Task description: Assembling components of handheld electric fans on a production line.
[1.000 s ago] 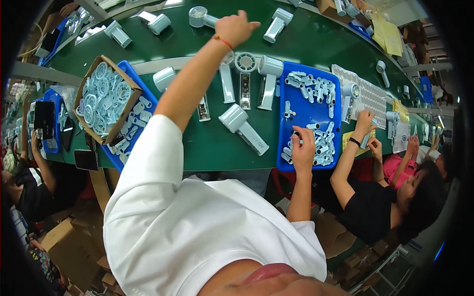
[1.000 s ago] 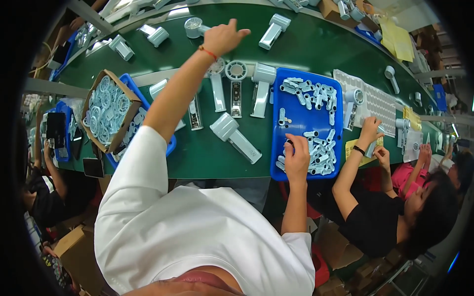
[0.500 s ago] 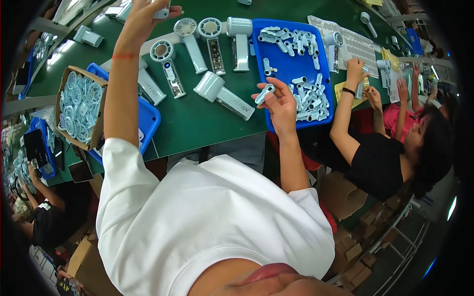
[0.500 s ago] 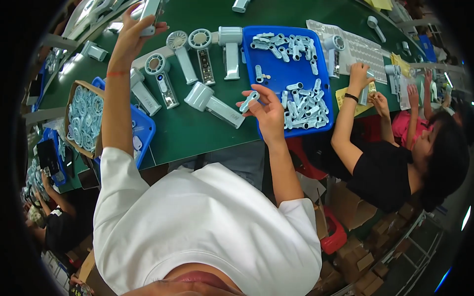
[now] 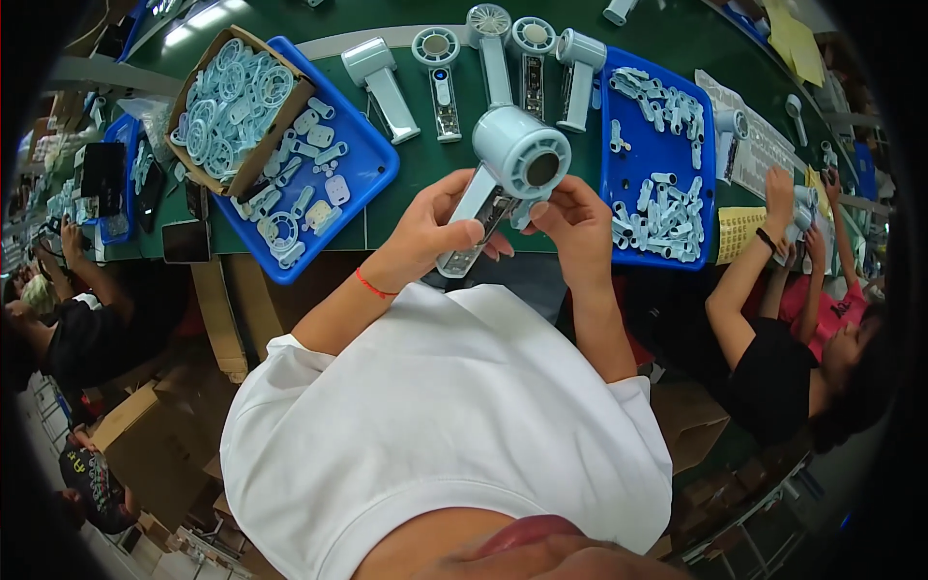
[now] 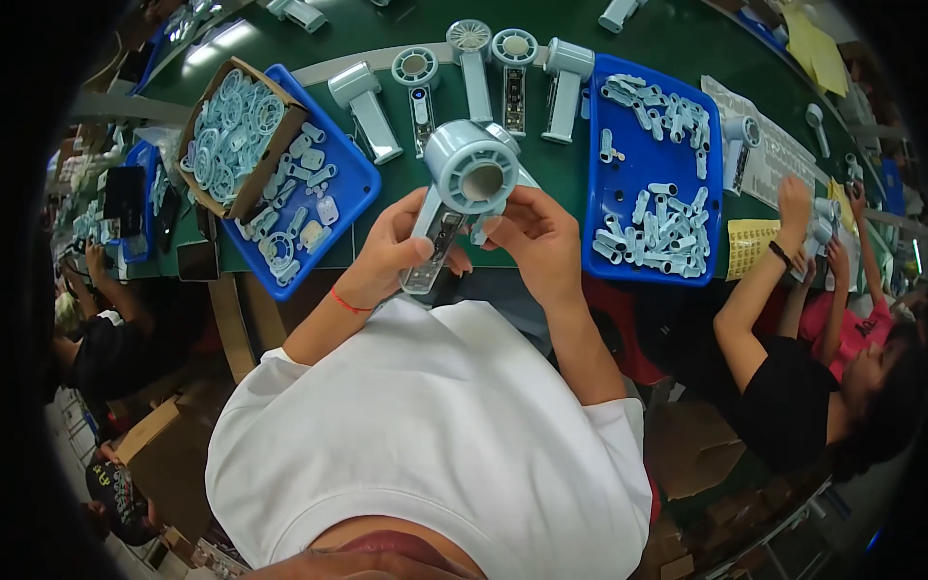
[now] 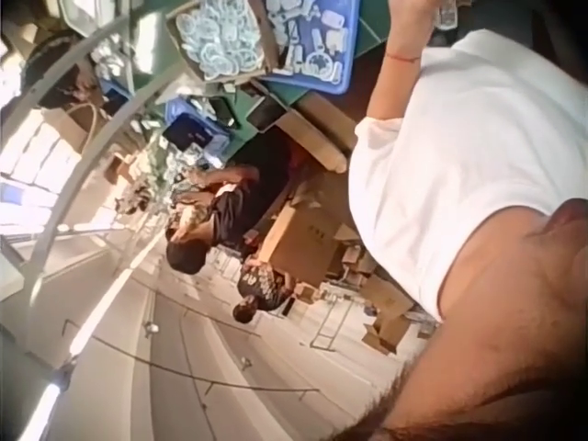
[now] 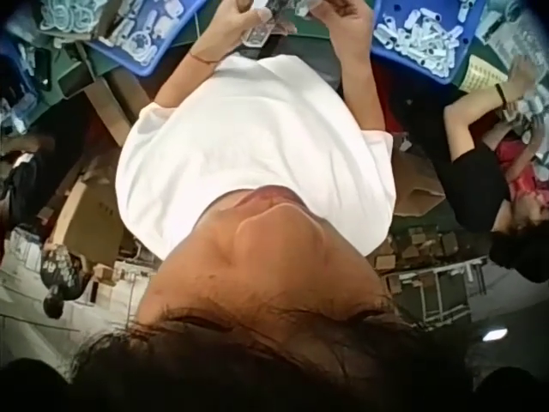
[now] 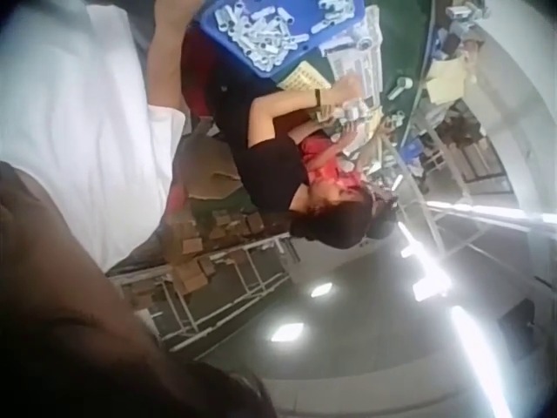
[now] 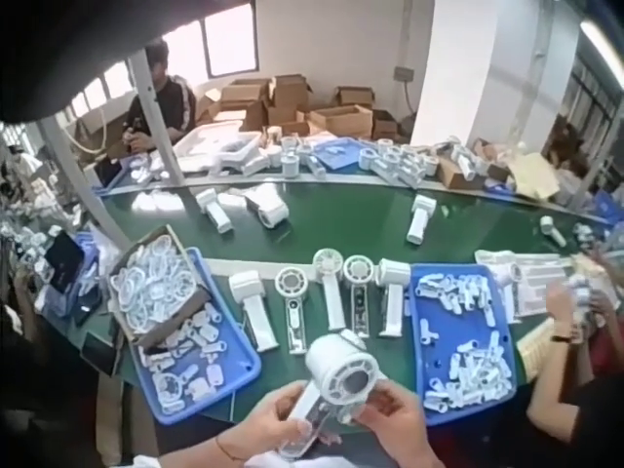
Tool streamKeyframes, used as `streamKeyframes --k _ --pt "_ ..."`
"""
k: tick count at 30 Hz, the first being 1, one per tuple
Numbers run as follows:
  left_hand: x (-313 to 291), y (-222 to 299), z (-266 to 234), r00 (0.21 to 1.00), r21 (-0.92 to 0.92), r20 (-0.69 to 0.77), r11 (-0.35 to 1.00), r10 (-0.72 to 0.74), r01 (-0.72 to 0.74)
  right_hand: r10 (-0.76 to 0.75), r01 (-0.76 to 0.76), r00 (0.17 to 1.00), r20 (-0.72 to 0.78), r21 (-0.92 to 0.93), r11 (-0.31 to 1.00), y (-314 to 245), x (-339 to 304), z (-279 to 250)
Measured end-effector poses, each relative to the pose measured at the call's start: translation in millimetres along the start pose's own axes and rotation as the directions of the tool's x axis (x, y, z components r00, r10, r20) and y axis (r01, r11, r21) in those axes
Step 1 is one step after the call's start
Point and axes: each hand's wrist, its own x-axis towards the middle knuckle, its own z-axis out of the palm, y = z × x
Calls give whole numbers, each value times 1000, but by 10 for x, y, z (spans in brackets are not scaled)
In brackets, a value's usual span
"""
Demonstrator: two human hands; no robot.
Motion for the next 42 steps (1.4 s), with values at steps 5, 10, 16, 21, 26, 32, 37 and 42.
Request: streamKeyframes --k 5,10,16,21,26,32,37,42 --pt "13 -54 -40 999 116 -46 993 19 -14 78 -95 991 -106 -162 982 -35 -90 116" --pt "23 -86 -53 997 359 -70 933 17 9 54 -84 989 -138 -223 971 31 -91 233" --pt "71 -141 -44 971 754 -38 644 234 -126 -6 -49 970 -242 -222 974 113 -131 278" --pt "90 -180 -55 961 835 -74 543 266 -86 60 -136 960 -273 -269 953 94 -83 282" --pt "100 -203 -40 944 832 -66 540 324 -127 33 -85 970 -242 -209 974 59 -75 274" --pt "91 -221 -16 908 900 -16 401 419 -170 62 -137 959 -278 -256 957 65 -63 278" --pt "97 -238 -3 911 912 -44 389 410 -131 74 -142 965 -252 -260 955 112 -27 200" --pt "113 -242 9 922 900 -40 415 386 -135 151 -193 968 -201 -212 958 126 5 136"
